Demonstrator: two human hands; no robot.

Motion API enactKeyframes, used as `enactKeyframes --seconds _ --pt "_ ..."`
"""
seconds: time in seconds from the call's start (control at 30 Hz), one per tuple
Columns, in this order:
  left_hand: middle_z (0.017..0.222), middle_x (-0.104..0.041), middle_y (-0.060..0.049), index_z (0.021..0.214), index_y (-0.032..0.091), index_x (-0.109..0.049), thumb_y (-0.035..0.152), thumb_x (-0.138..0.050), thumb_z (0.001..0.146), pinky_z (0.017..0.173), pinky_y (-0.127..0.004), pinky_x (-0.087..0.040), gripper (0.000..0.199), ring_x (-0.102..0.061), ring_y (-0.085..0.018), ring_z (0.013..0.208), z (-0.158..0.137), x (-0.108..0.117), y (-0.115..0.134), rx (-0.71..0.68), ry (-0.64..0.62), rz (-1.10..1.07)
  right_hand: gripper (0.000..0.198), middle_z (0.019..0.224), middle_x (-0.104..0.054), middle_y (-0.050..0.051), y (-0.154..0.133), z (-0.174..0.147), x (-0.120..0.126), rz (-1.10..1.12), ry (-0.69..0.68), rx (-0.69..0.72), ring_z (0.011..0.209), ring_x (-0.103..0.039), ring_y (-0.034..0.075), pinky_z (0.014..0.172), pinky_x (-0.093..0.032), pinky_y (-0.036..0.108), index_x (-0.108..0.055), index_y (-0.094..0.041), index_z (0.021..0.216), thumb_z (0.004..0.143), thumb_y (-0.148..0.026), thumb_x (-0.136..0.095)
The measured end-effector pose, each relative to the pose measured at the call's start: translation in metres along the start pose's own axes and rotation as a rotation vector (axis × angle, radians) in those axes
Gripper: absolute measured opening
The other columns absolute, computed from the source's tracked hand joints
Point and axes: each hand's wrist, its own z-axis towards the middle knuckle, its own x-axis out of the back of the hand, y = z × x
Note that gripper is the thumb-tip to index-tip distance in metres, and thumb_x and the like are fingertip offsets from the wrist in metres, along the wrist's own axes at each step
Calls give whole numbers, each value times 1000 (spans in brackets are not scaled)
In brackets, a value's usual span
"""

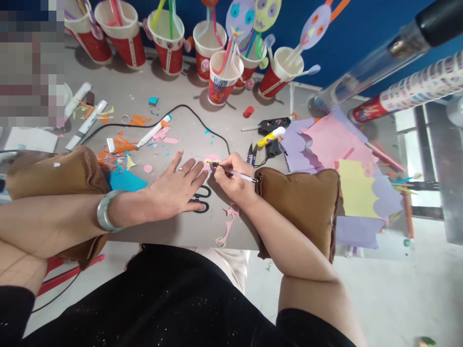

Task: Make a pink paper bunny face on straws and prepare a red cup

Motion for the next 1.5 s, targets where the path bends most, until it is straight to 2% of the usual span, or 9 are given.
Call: enactKeyframes --seconds 0.2,0.37,0.43,0.53,0.7,0.97,1.13,1.27,1.5 --pt "157 -51 -26 155 2 -46 62 -55 99 127 -64 -22 82 -46 -39 144 1 1 0 0 -10 -1 10 67 -64 -2 1 -3 0 13 20 6 56 -61 16 56 -52 30 -55 -26 80 85 -29 -63" --pt "156 -52 -25 155 4 -47 63 -53 100 127 -65 -23 81 -45 -39 146 3 4 0 1 -50 1 8 76 -62 -2 7 -4 0 231 268 32 58 -67 16 55 -56 32 -53 -26 87 91 -28 -60" --pt "158 -51 -24 155 5 -48 63 -53 100 127 -65 -23 80 -45 -38 147 4 4 0 7 -67 6 8 76 -58 -4 10 -3 0 349 337 20 52 -63 13 52 -57 31 -52 -26 89 91 -27 -59" --pt "159 -50 -24 154 4 -49 63 -54 100 128 -65 -21 81 -44 -38 147 4 4 -1 5 -81 4 9 73 -53 -5 13 -2 2 417 370 15 47 -55 11 56 -60 34 -52 -27 90 92 -29 -60" --pt "158 -49 -26 154 2 -48 63 -56 98 128 -66 -20 82 -42 -39 149 5 2 -1 8 -77 -36 13 75 -54 -2 18 -3 2 354 354 -4 53 -57 14 60 -62 39 -52 -28 91 93 -37 -61" --pt "158 -50 -25 153 4 -49 65 -55 98 127 -66 -22 82 -43 -39 147 5 1 -1 12 -72 -12 12 74 -56 -3 17 -4 4 273 311 6 58 -65 16 56 -60 35 -51 -28 88 91 -37 -59" --pt "156 -52 -26 155 2 -46 64 -54 99 126 -66 -24 84 -45 -39 145 3 -1 0 0 -24 7 9 72 -61 -1 10 -5 4 154 172 -1 60 -62 18 57 -54 34 -54 -27 84 90 -31 -59" --pt "159 -49 -26 156 2 -45 62 -55 99 127 -65 -22 83 -45 -39 145 2 1 0 4 -22 1 13 69 -63 -1 4 -4 3 39 41 27 60 -60 18 58 -51 32 -56 -26 82 88 -34 -64" --pt "159 -49 -25 156 3 -45 63 -55 99 128 -63 -23 84 -45 -38 146 3 3 1 10 -40 16 10 68 -66 -2 1 -1 1 16 11 35 56 -60 15 56 -50 28 -56 -25 81 86 -30 -63"
